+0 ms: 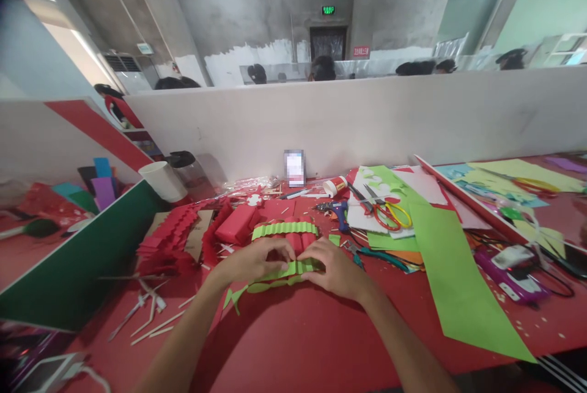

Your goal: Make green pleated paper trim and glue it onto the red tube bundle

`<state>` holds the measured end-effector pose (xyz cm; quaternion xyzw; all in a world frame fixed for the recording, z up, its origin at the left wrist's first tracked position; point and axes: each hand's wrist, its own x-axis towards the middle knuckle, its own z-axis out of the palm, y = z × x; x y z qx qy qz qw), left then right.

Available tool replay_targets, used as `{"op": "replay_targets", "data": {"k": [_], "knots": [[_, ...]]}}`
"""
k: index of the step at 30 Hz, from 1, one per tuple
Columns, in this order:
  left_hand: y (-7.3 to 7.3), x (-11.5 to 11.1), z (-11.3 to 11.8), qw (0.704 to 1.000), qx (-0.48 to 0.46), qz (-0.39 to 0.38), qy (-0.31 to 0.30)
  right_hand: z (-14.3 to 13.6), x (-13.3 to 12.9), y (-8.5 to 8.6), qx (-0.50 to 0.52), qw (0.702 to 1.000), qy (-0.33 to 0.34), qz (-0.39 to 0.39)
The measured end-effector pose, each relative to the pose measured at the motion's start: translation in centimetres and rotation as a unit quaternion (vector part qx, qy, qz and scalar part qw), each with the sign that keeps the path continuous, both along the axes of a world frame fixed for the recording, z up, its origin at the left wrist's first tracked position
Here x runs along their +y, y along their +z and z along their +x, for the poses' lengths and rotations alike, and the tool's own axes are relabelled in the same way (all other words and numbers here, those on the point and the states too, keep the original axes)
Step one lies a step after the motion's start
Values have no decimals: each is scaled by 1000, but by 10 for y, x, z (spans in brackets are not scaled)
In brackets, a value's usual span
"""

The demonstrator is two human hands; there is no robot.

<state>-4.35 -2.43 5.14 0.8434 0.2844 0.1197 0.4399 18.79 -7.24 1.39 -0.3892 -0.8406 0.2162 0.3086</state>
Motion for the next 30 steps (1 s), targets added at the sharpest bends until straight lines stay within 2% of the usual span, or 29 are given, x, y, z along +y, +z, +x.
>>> {"op": "replay_targets", "data": {"k": [7, 12, 30], "knots": [[-4, -1, 2, 1000, 1, 10, 23, -2, 0, -3, 12, 1000, -10, 1], [-7, 0, 0, 1000, -19, -12, 13, -3, 0, -3, 6, 1000, -11, -6], [-8, 3, -3, 999, -28, -16, 6, -5, -1, -2, 13, 1000, -18, -18]]}}
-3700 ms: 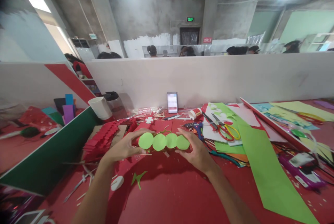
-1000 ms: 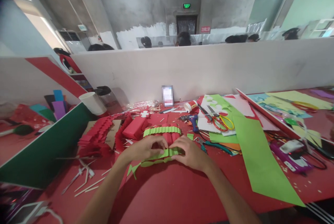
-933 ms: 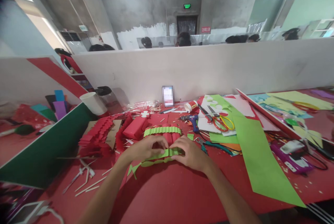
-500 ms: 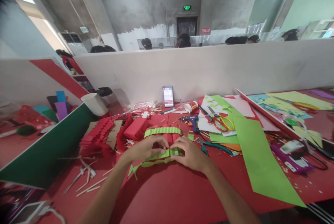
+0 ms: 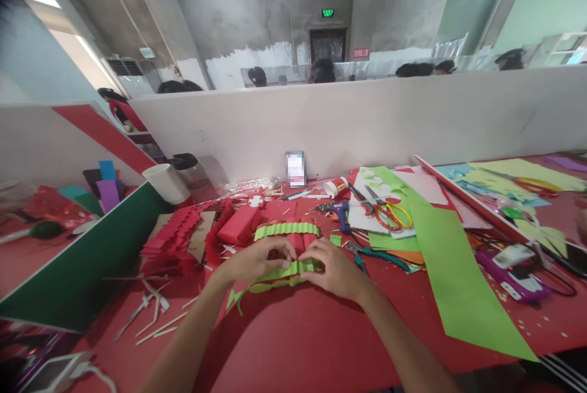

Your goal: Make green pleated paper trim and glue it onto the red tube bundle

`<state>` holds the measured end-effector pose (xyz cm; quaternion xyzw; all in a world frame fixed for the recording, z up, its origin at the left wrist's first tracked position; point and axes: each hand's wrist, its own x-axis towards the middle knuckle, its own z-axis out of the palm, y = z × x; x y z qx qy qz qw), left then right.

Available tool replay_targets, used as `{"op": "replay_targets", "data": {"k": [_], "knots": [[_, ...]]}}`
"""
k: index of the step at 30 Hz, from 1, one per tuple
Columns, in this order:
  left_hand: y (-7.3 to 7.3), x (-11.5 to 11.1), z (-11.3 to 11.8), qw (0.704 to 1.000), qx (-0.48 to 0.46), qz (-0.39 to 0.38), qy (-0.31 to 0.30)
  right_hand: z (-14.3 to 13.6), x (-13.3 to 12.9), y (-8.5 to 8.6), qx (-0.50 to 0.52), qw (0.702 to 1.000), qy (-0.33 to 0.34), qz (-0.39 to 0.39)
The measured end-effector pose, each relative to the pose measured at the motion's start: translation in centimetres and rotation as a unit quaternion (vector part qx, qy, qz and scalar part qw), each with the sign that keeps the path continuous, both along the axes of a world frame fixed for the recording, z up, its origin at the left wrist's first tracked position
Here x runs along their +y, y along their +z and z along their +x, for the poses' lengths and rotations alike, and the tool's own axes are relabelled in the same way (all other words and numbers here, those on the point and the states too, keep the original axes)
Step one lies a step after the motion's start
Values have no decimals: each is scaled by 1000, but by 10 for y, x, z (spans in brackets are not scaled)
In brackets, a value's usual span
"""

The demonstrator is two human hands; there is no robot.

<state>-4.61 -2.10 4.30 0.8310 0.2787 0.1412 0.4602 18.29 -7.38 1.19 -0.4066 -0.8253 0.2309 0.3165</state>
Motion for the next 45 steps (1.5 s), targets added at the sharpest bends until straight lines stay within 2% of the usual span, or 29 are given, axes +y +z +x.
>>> {"op": "replay_targets", "data": {"k": [27, 36, 45], "knots": [[2, 0, 1, 1000, -8, 11, 1, 2, 0, 4, 27, 1000, -4, -10], [0, 1, 0, 1000, -4, 5, 4, 2, 2, 1, 23, 1000, 2, -3], [-1, 1, 1, 1000, -11, -9, 7, 1, 0, 5, 30, 999, -3, -10]]}}
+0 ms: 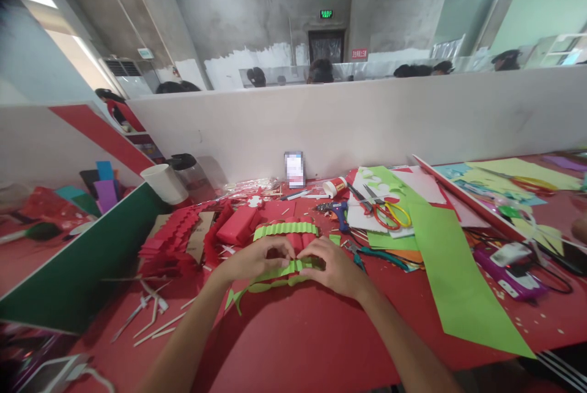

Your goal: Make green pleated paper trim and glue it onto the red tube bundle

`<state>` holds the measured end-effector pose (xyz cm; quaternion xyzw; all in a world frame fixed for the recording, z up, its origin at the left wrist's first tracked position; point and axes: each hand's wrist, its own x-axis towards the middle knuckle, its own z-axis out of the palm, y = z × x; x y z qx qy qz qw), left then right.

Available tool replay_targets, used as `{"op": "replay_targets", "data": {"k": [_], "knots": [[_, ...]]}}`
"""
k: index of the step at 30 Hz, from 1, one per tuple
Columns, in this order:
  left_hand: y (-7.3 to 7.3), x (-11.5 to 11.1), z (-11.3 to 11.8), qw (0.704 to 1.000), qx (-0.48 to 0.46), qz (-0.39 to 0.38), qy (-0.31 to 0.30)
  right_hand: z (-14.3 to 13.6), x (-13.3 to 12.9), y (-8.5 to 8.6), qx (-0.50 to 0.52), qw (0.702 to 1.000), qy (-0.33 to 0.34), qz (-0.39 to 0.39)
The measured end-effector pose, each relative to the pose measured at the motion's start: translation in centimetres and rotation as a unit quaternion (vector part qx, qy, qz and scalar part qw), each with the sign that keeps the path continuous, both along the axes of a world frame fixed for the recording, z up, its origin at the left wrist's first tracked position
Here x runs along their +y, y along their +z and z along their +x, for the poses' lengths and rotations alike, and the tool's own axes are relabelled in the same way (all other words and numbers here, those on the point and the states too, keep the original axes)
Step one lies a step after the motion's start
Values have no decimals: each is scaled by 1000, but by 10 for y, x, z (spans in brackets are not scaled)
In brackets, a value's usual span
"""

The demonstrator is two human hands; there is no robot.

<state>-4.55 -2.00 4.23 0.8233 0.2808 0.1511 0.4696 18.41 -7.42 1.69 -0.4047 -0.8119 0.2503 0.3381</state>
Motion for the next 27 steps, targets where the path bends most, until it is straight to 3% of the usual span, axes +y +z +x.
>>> {"op": "replay_targets", "data": {"k": [16, 27], "knots": [[2, -1, 0, 999, -20, -28, -6, 0, 3, -4, 13, 1000, 0, -2], [1, -1, 0, 1000, 3, -7, 1, 0, 3, -5, -1, 1000, 3, 6]]}}
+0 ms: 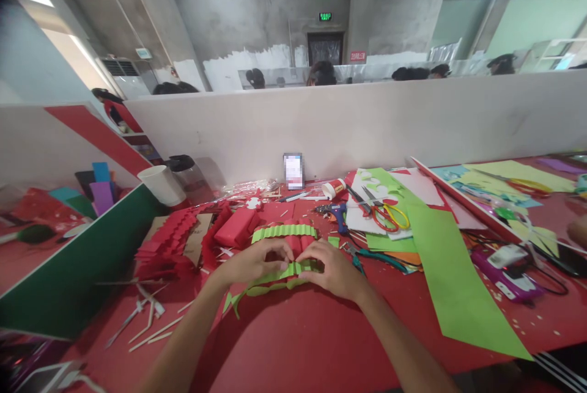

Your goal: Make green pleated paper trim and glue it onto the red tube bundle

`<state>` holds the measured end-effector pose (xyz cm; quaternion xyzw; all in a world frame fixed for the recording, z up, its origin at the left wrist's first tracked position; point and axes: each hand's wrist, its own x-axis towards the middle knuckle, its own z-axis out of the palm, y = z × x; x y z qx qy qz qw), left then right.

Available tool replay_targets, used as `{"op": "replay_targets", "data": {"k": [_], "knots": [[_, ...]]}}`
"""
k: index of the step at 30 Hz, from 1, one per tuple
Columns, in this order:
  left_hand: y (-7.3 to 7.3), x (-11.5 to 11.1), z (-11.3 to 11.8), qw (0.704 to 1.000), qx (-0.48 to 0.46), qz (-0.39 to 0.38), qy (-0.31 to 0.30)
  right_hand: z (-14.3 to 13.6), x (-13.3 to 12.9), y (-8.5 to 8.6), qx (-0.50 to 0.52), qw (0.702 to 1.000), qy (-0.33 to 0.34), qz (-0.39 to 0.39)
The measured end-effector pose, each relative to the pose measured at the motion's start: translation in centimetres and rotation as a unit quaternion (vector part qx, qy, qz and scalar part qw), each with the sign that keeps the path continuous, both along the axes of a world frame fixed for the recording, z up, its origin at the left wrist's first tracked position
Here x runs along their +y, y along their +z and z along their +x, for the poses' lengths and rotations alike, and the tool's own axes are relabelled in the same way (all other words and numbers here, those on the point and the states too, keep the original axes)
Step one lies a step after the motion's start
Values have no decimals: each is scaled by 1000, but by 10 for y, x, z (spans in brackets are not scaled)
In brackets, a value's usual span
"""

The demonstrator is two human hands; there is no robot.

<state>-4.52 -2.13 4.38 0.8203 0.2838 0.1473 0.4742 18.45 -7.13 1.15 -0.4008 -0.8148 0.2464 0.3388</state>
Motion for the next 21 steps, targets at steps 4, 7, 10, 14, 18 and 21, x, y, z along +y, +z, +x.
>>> {"op": "replay_targets", "data": {"k": [4, 7, 10, 14, 18, 21], "knots": [[1, 0, 0, 1000, -2, 6, 4, 1, 0, 1, -4, 1000, -1, -6], [0, 0, 0, 1000, -4, 4, 8, 1, -1, 2, -6, 1000, -1, -5], [0, 0, 1, 1000, -5, -1, 8, 1, -1, 3, -8, 1000, -1, -1], [-1, 0, 1, 1000, -10, 1, 6, 0, -1, 2, -9, 1000, -3, 0], [-1, 0, 1, 1000, -8, 4, 5, -1, -1, 1, -5, 1000, -3, 1], [-1, 0, 1, 1000, -11, -9, 2, -2, -1, -1, -1, 1000, -3, 5]]}}
